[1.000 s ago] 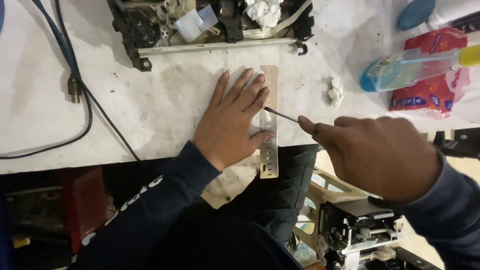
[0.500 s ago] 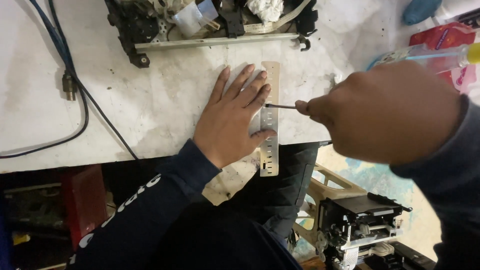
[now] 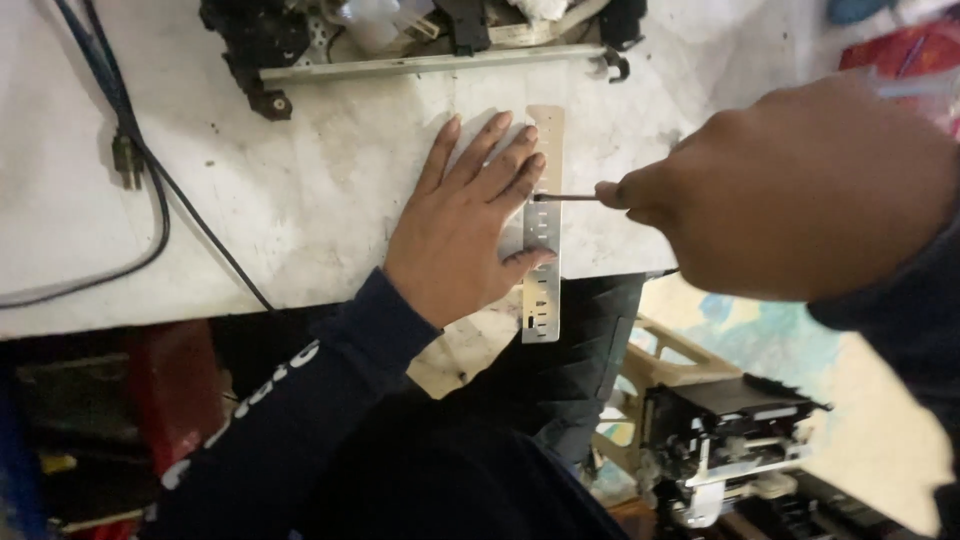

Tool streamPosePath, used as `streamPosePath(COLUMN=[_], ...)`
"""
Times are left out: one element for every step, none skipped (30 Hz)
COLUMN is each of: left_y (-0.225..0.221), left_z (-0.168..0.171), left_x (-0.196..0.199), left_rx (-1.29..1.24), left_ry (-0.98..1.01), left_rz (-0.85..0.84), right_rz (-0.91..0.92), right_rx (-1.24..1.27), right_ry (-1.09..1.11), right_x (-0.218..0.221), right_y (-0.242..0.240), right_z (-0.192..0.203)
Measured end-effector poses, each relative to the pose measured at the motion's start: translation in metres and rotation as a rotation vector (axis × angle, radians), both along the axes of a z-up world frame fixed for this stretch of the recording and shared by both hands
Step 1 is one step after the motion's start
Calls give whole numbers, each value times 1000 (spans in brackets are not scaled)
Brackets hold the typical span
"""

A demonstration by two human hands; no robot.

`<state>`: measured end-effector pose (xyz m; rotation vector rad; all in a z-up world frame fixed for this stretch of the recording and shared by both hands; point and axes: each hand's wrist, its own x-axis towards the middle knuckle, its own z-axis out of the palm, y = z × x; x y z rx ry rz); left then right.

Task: A person is seen disassembling or repairing an electronic device, using a screwdriver to manipulate a metal bracket and handling internal components like ribbon cables.

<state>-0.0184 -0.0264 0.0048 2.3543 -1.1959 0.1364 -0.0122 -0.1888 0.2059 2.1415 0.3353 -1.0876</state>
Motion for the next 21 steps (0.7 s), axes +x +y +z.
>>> streamPosePath(left_y=[1,-1,-1,-1,0,2,2,2,1,1,1,1,0,0,0,0,0,-1,-1,-2,-2], left_z=[-2,-4,-6,-4,-2,-1,-1,0,1,2,3,3,4,4,5,5,5,5,5,5,6], left_x=[-1,-2,-3,-2,-2,-2,-2,-1,0,0,0,0,0,0,0,0,0,0,0,0,0], left_rx=[8,10,12,12,-57,-123,-120,-110,-100,-96,-91,-87,-85,-76,-68,-66,-65,-65,-63,-57,-50], left_ry=[-7,32,71,71,66,62,65,61,57,54,64,75,74,75,75,75,77,79,80,78,77], left_rz=[-18,-12,-6,-4,-16,-26,-23,-21,-18,-20,-20,-20,-22,-20,-18,-19,-17,-15,-17,-16,-16], right_rz=[-18,-68,-117,-115,-133,-151,-149,-141,-134,-135,-120,-105,-107,-113,-120,-121,-114,-108,-111,-127,-144], right_rx=[8,110,211,212,328,443,446,545,644,648,728,806,808,874,940,942,944,945,947,932,917], right_ry=[-7,-37,-68,-67,-168,-270,-266,-297,-330,-334,-347,-360,-362,-377,-392,-393,-413,-432,-433,-424,-415], right_x=[-8,-13,-18,-27,-35,-44,-53,-63,-73,-76,-79,-83,-84,-85,-86,-87,-87,-88,-88,-87,-87], right_y=[-15,-31,-46,-55,-64,-72,-85,-98,-112,-115,-117,-120,-120,-119,-119,-119,-119,-120,-118,-116,-114], right_z=[-6,-10,-14,-18,-23,-28,-39,-50,-61,-67,-72,-78,-79,-80,-81,-83,-85,-87,-85,-83,-81])
